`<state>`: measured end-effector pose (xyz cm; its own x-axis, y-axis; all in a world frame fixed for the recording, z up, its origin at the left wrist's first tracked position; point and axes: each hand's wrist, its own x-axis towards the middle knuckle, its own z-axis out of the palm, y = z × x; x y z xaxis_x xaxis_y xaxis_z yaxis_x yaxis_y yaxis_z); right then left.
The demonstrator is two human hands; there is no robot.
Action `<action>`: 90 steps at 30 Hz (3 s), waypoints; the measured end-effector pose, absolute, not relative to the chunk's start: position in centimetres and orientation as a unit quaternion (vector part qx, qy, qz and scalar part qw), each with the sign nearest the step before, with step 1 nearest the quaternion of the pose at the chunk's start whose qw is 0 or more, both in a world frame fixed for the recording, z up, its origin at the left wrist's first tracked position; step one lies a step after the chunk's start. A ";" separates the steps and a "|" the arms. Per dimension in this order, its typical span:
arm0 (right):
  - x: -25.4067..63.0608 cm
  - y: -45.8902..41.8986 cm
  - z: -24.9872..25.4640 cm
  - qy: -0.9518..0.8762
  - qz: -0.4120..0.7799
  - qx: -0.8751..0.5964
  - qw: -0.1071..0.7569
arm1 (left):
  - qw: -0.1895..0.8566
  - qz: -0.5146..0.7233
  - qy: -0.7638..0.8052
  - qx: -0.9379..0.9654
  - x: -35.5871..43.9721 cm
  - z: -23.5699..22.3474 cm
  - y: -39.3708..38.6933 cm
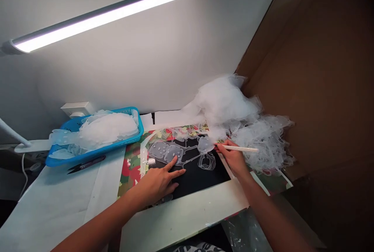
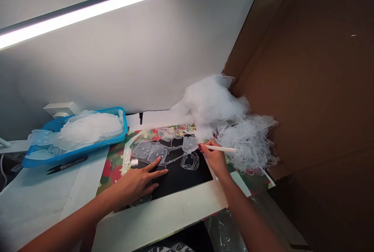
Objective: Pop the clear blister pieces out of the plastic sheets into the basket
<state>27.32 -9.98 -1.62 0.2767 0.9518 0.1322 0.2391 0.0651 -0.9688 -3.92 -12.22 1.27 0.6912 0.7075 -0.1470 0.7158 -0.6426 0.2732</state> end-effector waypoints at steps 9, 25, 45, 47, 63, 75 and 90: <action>22.3 -14.2 1.7 -0.669 0.374 -0.512 0.386 | 0.537 0.126 0.470 0.689 0.2 1.5 -5.4; 22.5 -8.0 -0.5 -0.606 0.495 -0.510 0.358 | 0.291 0.177 0.480 0.808 2.1 0.0 -8.6; 23.7 -8.2 -0.4 -0.663 0.363 -0.556 0.345 | 0.554 0.551 0.496 0.379 -2.5 0.2 -14.2; 23.3 -9.0 0.4 -0.648 0.401 -0.525 0.378 | 0.600 0.515 0.499 0.353 -2.5 -0.1 -13.7; 20.9 -11.7 2.3 -0.622 0.541 -0.408 0.392 | 0.664 0.371 0.495 0.420 -0.1 0.3 -10.8; 21.4 -12.4 2.3 -0.644 0.449 -0.463 0.413 | 0.756 0.348 0.422 0.361 0.6 0.4 -10.3; 20.8 -12.5 1.3 -0.656 0.304 -0.519 0.455 | 0.793 0.336 0.396 0.318 1.5 0.5 -10.9</action>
<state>20.79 -12.49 1.34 -0.0469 0.9583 0.2818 0.4037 0.2762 -0.8722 1.48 -10.94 0.49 0.4602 0.7852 -0.4144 -0.2805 0.5714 0.7712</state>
